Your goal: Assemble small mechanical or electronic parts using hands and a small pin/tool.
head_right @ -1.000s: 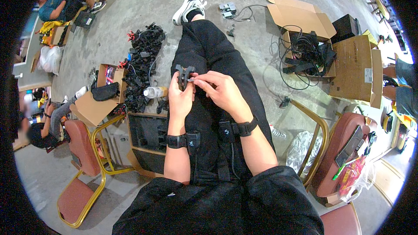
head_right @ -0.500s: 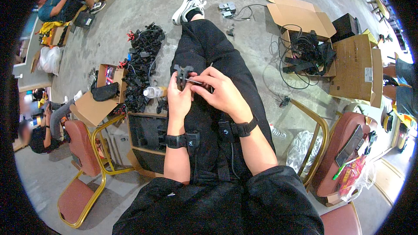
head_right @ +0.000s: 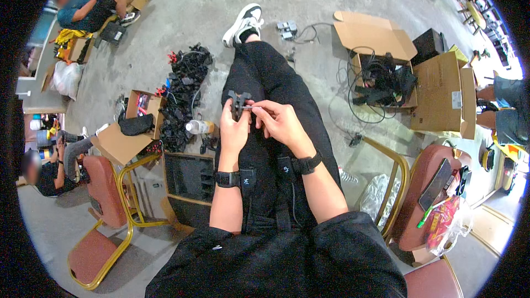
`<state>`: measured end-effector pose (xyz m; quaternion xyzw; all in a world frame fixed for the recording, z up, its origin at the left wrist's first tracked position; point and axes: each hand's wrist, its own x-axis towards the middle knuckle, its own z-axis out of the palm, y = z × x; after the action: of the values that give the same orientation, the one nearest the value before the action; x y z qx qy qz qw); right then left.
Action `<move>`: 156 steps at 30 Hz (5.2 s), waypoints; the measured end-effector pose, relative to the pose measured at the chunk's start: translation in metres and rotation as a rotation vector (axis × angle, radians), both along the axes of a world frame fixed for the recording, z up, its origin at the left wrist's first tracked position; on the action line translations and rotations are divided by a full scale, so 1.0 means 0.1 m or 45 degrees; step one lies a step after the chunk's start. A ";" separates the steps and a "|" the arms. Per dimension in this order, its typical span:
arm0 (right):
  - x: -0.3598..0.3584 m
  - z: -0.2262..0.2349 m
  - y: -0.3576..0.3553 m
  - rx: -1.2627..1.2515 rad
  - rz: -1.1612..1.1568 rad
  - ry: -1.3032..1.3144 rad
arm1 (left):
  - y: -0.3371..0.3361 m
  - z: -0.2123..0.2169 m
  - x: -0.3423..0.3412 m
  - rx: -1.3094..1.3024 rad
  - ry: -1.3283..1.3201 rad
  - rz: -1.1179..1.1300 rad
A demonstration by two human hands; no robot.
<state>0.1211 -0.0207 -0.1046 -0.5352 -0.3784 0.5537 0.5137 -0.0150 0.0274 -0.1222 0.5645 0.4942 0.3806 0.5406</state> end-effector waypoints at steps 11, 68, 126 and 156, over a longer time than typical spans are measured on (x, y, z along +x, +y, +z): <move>-0.15 -0.03 -0.06 0.129 -0.101 0.270 | -0.06 0.20 -0.13 0.020 -0.358 -0.190; 0.89 2.36 1.48 0.639 -0.214 -0.213 | 1.64 2.23 1.06 0.386 -0.919 -0.114; 0.80 1.43 1.65 0.678 -0.481 -0.489 | 1.92 1.53 1.19 -0.168 -1.192 -0.218; 0.73 1.43 1.64 0.800 -0.503 -0.737 | 1.94 1.56 1.10 -0.109 -1.339 -0.185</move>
<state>0.1945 0.1437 0.0380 -0.5481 -0.5463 0.1319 0.6195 0.0949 0.2215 0.0342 0.3077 0.1310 0.5533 0.7629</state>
